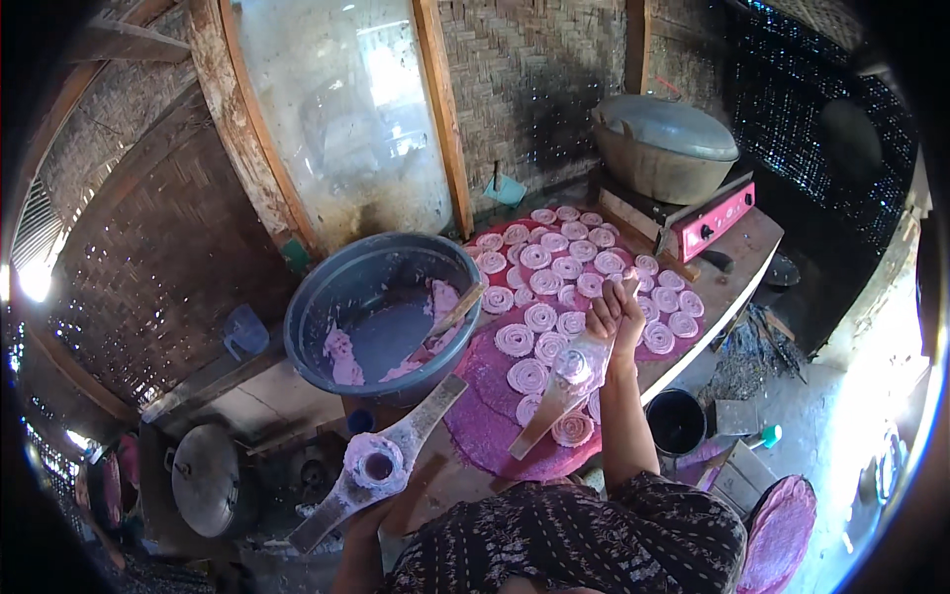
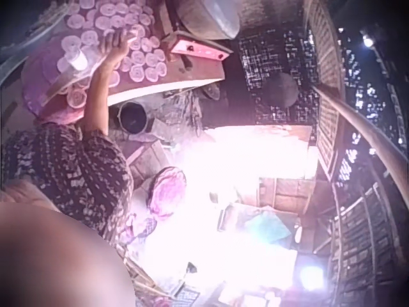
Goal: The person is squeezing pink paste from a tube to form swirled cracker shapes on a wooden board and then arranging those shapes onto a circular woven tray.
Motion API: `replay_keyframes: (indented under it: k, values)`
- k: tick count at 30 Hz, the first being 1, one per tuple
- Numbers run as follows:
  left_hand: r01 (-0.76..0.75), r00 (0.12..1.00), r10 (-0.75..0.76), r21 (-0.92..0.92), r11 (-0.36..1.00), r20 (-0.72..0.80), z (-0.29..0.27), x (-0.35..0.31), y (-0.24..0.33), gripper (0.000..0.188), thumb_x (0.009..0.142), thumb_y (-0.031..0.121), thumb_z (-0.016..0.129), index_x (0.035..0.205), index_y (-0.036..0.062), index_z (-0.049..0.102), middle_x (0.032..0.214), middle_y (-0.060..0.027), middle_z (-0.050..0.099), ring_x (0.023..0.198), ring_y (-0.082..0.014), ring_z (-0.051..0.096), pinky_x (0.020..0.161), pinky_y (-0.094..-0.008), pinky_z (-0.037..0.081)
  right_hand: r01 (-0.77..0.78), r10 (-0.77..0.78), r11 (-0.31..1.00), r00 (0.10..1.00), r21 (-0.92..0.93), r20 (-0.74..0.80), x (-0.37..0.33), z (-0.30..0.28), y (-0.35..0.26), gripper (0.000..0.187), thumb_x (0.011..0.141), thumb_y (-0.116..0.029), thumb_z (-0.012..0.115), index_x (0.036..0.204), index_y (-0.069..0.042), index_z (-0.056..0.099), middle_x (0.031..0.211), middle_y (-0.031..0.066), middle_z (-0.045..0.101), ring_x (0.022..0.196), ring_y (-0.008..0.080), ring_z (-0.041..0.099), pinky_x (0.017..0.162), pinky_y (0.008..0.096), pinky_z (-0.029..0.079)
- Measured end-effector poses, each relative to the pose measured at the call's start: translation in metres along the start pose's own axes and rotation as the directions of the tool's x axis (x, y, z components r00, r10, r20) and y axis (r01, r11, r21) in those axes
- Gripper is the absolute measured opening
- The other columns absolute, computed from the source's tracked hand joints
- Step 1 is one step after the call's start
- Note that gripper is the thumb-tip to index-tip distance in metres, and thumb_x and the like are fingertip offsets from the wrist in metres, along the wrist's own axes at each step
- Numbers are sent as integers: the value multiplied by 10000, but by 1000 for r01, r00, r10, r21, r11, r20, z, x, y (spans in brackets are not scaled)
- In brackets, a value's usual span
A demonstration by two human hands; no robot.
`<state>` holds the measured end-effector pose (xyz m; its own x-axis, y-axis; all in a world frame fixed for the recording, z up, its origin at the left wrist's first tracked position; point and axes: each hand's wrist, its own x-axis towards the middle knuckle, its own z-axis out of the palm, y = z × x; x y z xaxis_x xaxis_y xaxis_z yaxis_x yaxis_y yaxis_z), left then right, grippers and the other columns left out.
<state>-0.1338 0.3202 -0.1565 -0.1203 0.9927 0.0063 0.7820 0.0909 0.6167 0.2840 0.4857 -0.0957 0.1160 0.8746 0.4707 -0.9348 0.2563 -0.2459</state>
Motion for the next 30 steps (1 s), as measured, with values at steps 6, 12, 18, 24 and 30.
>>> replay_keyframes:
  k: [6,12,18,24,30]
  values:
    - [-84,985,120,-255,963,128,-13,7,9,568,791,320,669,1224,27,449,1185,-129,522,1139,-266,478,983,-409,377,24,-23,1000,998,11,-54,-17,13,14,196,906,-143,423,719,-103,378,599,-9,330,385,102,312,343,246,304]
    - [-360,908,369,-822,441,-199,-24,13,80,599,794,347,661,1244,26,433,1208,-121,506,1157,-275,458,1004,-430,357,229,-243,970,918,-80,-312,-18,46,67,259,930,-276,469,748,-94,436,664,17,423,581,130,443,526,255,390]
    - [-755,566,212,-605,-253,-796,-97,28,92,438,828,319,547,1166,69,424,932,-29,435,775,-146,446,805,-420,415,-449,437,893,844,36,-312,-111,108,169,275,945,-318,471,970,-52,536,950,87,573,867,211,559,849,368,437]
    - [-431,898,10,-883,-188,-441,-150,24,16,251,782,338,547,794,109,445,762,-24,410,604,-134,399,491,-283,376,-652,637,437,711,-619,-299,-156,72,157,135,889,-166,589,927,-40,558,1007,77,543,907,173,531,861,319,424]
    - [-266,959,-168,-930,-254,-228,-94,27,-18,197,767,284,552,724,131,436,676,6,389,565,-134,386,481,-287,357,-181,522,312,853,-933,9,-136,93,156,117,807,-77,666,871,-15,591,1007,91,538,946,171,506,807,297,412]
